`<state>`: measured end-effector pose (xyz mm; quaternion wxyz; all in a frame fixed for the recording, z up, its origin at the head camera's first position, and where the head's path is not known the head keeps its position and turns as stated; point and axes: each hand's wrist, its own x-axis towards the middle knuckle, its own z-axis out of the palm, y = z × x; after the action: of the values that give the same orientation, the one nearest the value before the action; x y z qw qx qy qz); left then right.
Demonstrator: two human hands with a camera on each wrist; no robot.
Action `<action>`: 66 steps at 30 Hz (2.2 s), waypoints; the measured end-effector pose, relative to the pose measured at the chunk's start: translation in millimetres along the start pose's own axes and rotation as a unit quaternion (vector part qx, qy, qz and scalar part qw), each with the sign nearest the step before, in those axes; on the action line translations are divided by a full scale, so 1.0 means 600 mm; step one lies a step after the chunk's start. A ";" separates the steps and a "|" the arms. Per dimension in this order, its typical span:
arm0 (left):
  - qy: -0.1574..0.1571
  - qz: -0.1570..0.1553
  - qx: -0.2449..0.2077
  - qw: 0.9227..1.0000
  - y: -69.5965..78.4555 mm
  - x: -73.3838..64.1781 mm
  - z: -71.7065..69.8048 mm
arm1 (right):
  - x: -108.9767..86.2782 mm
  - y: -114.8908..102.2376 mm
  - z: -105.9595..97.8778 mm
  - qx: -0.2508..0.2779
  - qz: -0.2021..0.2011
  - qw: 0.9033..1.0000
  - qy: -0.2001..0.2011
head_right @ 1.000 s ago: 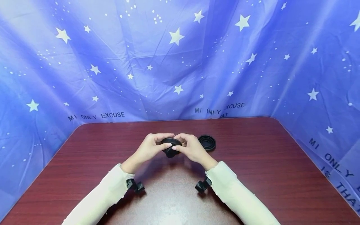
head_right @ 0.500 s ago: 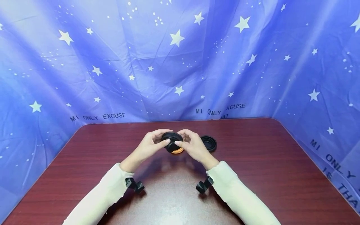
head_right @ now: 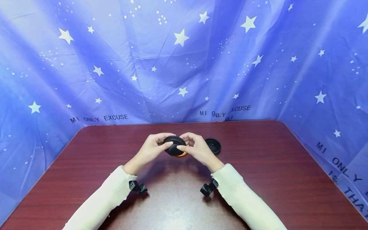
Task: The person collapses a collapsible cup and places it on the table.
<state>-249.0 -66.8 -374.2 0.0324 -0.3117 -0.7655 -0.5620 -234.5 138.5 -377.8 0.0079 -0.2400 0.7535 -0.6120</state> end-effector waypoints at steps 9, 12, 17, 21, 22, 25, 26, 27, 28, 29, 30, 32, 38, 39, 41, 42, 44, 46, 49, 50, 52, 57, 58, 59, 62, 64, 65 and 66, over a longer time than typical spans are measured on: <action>-0.025 0.007 0.047 0.999 -0.002 -0.002 0.000 | 0.000 -0.005 0.005 -0.067 -0.012 0.998 -0.007; -0.021 -0.011 0.013 1.000 0.022 -0.005 -0.003 | 0.000 -0.004 0.005 -0.071 -0.008 0.997 0.009; -0.012 -0.018 -0.018 1.000 0.060 -0.006 -0.010 | 0.002 -0.003 0.005 -0.025 -0.003 0.999 0.048; -0.005 -0.003 0.000 1.000 0.056 -0.006 -0.010 | 0.004 -0.005 0.009 0.005 -0.009 0.998 0.062; -0.002 0.004 0.003 1.000 0.049 -0.004 -0.008 | 0.004 -0.006 0.009 0.009 -0.008 0.998 0.063; 0.019 0.022 0.009 1.000 0.028 -0.001 -0.004 | 0.004 -0.005 0.010 0.017 -0.010 0.998 0.065; 0.027 0.026 0.009 0.999 0.020 0.000 -0.002 | 0.004 -0.005 0.010 0.020 -0.009 0.998 0.064; 0.033 0.028 0.008 0.999 0.011 0.001 -0.001 | 0.004 -0.004 0.010 0.024 -0.008 0.998 0.061; 0.039 0.029 0.009 0.999 0.007 0.001 0.000 | 0.004 -0.004 0.010 0.026 -0.005 0.998 0.058; 0.043 0.030 0.011 0.999 0.004 0.000 0.000 | 0.004 -0.003 0.010 0.027 -0.002 0.998 0.054; 0.046 0.030 0.014 0.998 0.001 0.000 0.001 | 0.004 -0.002 0.009 0.027 0.003 0.998 0.050; 0.047 0.030 0.025 0.998 -0.002 -0.001 0.001 | 0.003 -0.001 0.008 0.021 0.012 0.999 0.041; 0.021 0.038 0.096 0.994 -0.003 -0.005 0.005 | -0.001 0.000 0.006 -0.035 0.005 0.999 0.013; 0.018 0.040 0.107 0.993 -0.002 -0.005 0.005 | -0.001 -0.001 0.006 -0.045 0.002 0.999 0.011; 0.011 0.042 0.113 0.993 -0.002 -0.005 0.006 | -0.002 -0.002 0.008 -0.057 0.000 0.998 0.010; 0.009 0.042 0.106 0.993 -0.002 -0.005 0.005 | -0.002 -0.003 0.008 -0.062 -0.002 0.998 0.012; 0.004 0.038 0.081 0.996 -0.002 -0.006 0.004 | -0.002 -0.004 0.009 -0.067 -0.004 0.998 0.019; -0.001 0.032 0.042 0.999 -0.002 -0.006 0.002 | -0.001 -0.003 0.009 -0.069 -0.007 0.997 0.030; -0.003 0.020 -0.006 1.000 -0.002 -0.006 -0.001 | 0.000 -0.001 0.009 -0.054 -0.015 0.997 0.053; -0.002 0.016 -0.016 1.000 -0.001 -0.006 -0.002 | 0.001 -0.001 0.009 -0.047 -0.015 0.997 0.062; 0.003 0.011 -0.024 1.000 0.002 -0.006 -0.002 | 0.001 -0.001 0.009 -0.029 -0.015 0.997 0.074; 0.028 0.024 -0.006 0.999 0.029 -0.009 0.001 | 0.002 -0.003 0.011 -0.009 -0.003 0.997 0.082; 0.033 0.026 -0.002 0.999 0.036 -0.010 0.001 | 0.003 -0.003 0.012 -0.008 -0.002 0.997 0.082; 0.037 0.027 0.001 0.999 0.042 -0.011 0.001 | 0.003 -0.004 0.012 -0.008 -0.001 0.997 0.082; 0.047 0.026 0.013 0.998 0.052 -0.013 0.001 | 0.003 -0.004 0.014 -0.008 -0.003 0.996 0.084; 0.057 0.030 0.031 0.997 0.056 -0.013 0.002 | 0.003 -0.004 0.015 -0.006 -0.004 0.997 0.083; 0.062 0.033 0.040 0.997 0.057 -0.013 0.003 | 0.002 -0.004 0.016 -0.004 -0.004 0.997 0.082; 0.067 0.036 0.049 0.996 0.058 -0.013 0.003 | 0.002 -0.004 0.016 -0.003 -0.004 0.997 0.081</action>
<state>-224.6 -62.4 -348.9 0.1190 -0.2982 -0.7766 -0.5421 -231.8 128.6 -377.4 -0.0559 -0.1929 0.7526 -0.6271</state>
